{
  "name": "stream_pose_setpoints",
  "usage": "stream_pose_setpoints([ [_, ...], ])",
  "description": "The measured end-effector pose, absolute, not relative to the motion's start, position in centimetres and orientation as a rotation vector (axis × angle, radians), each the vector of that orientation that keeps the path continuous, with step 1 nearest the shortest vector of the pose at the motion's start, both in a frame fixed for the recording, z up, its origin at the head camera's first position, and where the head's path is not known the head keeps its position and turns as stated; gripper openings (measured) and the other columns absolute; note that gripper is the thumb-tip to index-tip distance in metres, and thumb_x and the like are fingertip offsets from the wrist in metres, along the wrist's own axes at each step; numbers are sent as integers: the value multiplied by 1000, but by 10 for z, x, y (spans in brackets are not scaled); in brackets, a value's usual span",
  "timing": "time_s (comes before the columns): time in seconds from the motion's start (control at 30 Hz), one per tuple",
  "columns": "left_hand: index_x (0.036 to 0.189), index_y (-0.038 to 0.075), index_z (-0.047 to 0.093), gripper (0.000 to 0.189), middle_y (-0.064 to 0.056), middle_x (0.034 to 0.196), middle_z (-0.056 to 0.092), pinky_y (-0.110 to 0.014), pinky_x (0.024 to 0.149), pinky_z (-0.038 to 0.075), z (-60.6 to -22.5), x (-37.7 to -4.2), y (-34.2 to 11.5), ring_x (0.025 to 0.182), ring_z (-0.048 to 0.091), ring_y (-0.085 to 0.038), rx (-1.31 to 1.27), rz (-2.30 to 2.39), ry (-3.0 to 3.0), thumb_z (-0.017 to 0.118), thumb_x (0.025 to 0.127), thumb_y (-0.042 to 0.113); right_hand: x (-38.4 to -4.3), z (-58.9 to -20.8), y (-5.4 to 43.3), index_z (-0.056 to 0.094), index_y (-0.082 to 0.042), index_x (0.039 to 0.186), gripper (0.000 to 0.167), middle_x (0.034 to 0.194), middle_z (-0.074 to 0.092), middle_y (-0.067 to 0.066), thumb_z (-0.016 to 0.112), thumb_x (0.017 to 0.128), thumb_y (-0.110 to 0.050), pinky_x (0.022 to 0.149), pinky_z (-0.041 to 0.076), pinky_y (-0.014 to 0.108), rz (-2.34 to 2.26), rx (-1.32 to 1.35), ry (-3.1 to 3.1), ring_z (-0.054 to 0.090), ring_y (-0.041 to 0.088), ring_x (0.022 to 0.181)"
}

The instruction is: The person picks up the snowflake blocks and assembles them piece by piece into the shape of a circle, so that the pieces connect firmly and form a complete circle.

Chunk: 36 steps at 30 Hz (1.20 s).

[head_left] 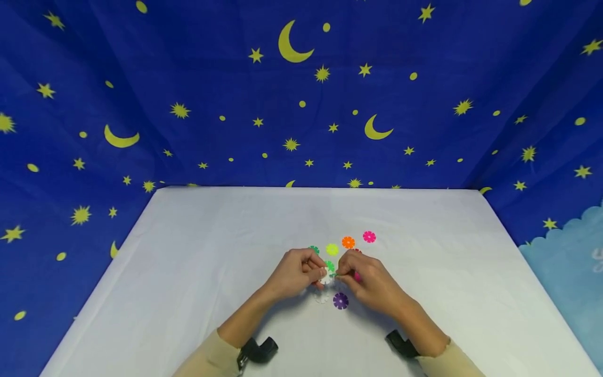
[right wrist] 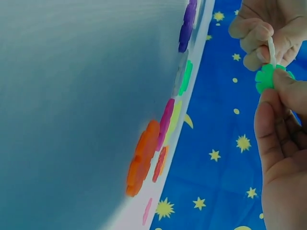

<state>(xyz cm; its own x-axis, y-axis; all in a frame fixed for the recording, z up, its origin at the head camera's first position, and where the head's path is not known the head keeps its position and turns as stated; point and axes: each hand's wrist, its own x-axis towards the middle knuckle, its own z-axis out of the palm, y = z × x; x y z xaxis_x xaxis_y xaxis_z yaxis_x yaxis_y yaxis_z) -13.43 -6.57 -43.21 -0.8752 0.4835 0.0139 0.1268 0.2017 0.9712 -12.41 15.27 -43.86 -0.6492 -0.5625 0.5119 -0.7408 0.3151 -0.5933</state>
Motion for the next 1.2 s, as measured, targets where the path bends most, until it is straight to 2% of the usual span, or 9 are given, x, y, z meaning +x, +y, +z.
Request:
stream_pose_setpoints([
  [0.1,97,-5,65,7,-11,79,68,-22,49,47,-441,-135,-67,65,68,-28,571,1735,2174,63,91,-1,-124,-440,151,57,-10,85,28,88,59,-3,73,77,11,66,51,15,1222,1215,-2361,59,8,77],
  [0.2,96,-2,66,6,-8,78,68,-23,49,47,-442,-135,-68,64,68,-24,576,1745,2166,64,91,1,-123,-440,150,56,-9,85,28,87,59,-3,74,77,11,67,51,14,1207,1225,-2354,60,8,78],
  [0.5,98,-5,65,10,-6,77,68,-21,48,45,-441,-136,-68,64,68,-21,584,1742,2153,64,92,3,-123,-438,148,56,-11,86,27,88,59,-4,74,79,8,68,51,15,1189,1221,-2358,59,7,79],
  [0.7,99,0,64,10,-8,81,67,-32,57,51,-440,-138,-67,68,69,-24,531,1742,2106,65,92,7,-124,-433,154,60,-16,89,24,90,59,-10,76,81,0,64,51,20,1156,1118,-2503,56,3,76],
  [0.83,99,3,65,10,-7,83,67,-34,59,52,-440,-138,-67,72,69,-26,519,1692,2160,66,92,10,-127,-431,162,61,-20,92,25,89,58,-14,78,81,-6,64,51,23,1124,1030,-2630,54,3,75],
  [1.0,102,-2,66,13,-11,85,66,-41,64,53,-428,-134,-68,77,69,-33,523,1674,2194,64,93,6,-133,-432,173,64,-23,93,23,86,57,-16,79,80,-12,65,51,24,1092,940,-2779,54,4,74],
  [1.2,100,-3,65,11,-14,82,68,-26,59,47,-409,-127,-68,77,67,-36,570,1684,2215,64,91,3,-139,-436,181,68,-17,97,18,87,59,-10,78,82,-17,71,51,27,997,917,-2937,55,8,78],
])
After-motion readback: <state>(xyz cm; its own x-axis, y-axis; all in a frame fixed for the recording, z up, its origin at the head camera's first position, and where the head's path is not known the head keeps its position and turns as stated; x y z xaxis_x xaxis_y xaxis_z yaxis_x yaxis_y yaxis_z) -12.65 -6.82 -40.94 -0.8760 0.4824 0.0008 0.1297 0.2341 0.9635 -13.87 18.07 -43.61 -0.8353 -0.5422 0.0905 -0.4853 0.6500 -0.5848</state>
